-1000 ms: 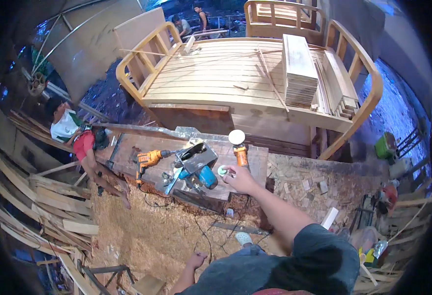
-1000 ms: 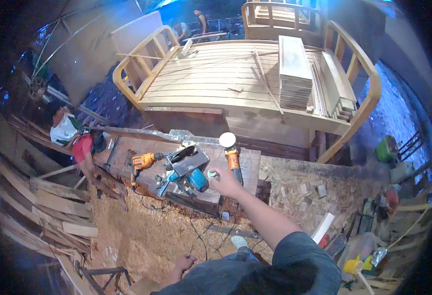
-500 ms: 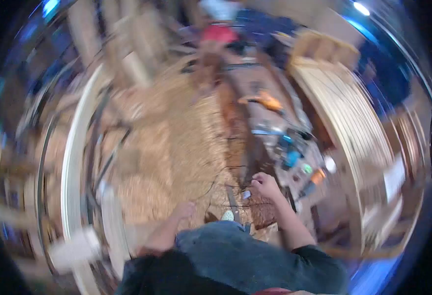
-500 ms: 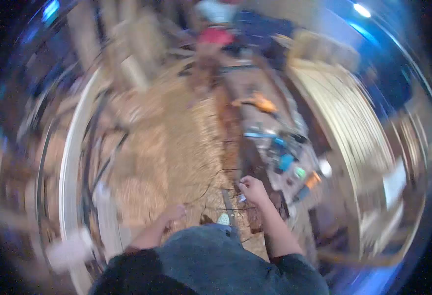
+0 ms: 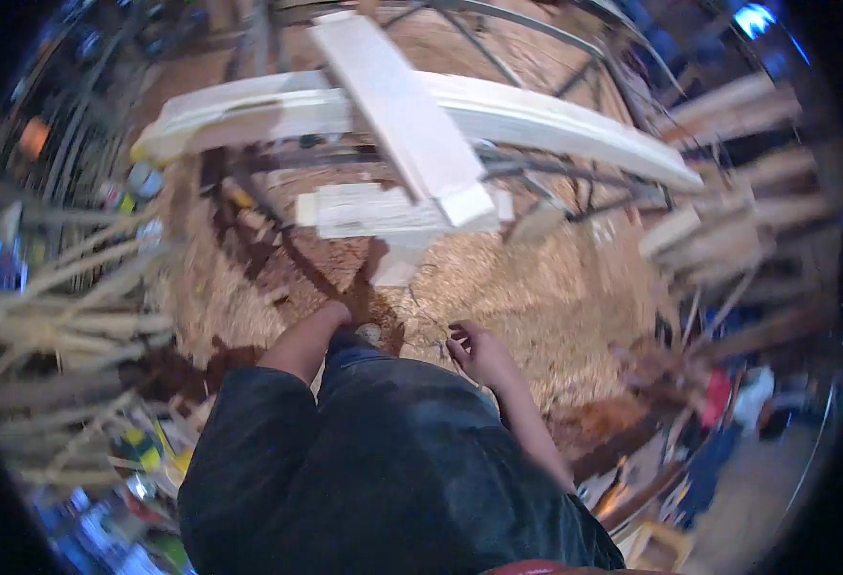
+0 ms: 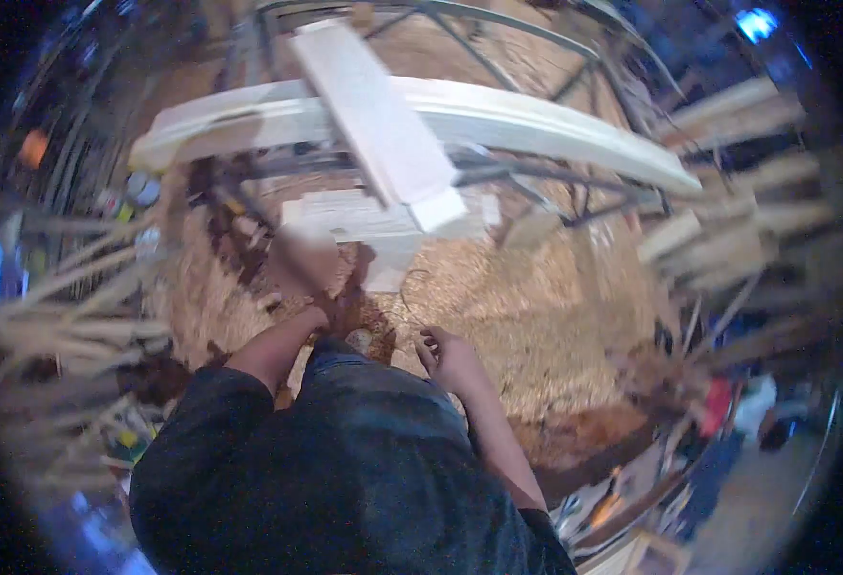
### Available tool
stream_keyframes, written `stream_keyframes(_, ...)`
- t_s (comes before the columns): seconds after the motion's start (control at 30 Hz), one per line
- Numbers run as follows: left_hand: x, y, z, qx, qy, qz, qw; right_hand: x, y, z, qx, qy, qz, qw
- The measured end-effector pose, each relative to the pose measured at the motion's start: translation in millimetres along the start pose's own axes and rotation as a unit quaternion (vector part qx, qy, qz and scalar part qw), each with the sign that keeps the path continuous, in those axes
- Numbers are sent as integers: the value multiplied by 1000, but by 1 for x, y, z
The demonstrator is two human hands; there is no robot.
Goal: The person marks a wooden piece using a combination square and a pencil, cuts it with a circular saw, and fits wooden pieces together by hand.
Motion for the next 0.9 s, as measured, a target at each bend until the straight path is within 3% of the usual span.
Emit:
stream_keyframes(0.07,-57,17,-30,-62,163,-72,982,25,-6,-37,-20,54,-58,997)
stream_keyframes(0.17,-102,18,-48,-128,150,8,980,53,-35,-42,-49,105,-144,983)
stream_keyframes(0.27,-134,-27,-74,-242,259,81,931,75,-68,-23,-119,100,-267,951)
stream_keyframes(0.3,-143,-46,-67,-254,259,88,928,75,-72,-22,-117,151,-291,938)
stream_keyframes(0.4,-175,-79,-56,-221,231,108,941,79,-74,-34,-221,241,-365,872)
stream_keyframes(0.5,-230,-119,-13,-181,263,74,945,93,-78,-49,-214,318,-370,846)
stream_keyframes(0.53,-237,-156,-9,-294,314,60,901,105,-78,-47,-217,320,-358,850)
stream_keyframes(0.6,-233,-262,-5,-509,407,29,757,119,-83,-47,-226,328,-343,851)
stream_keyframes(0.63,-236,-299,2,-515,429,29,742,117,-77,-49,-213,334,-323,859)
stream_keyframes(0.7,-251,-293,25,-454,434,47,777,117,-75,-55,-198,360,-294,863)
stream_keyframes(0.77,-264,-285,26,-426,445,108,780,109,-85,-46,-197,290,-336,874)
stream_keyframes(0.9,-279,-232,1,-455,425,298,723,88,-121,-29,-296,297,-433,797)
Point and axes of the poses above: each hand's wrist, its own x-axis towards the middle knuckle, its own y-axis out of the back of the hand, z = x × y, the point moved 8 cm from there along x, towards the middle knuckle, and after that the axes turned 6 degrees about y, right-handed, at the moved point
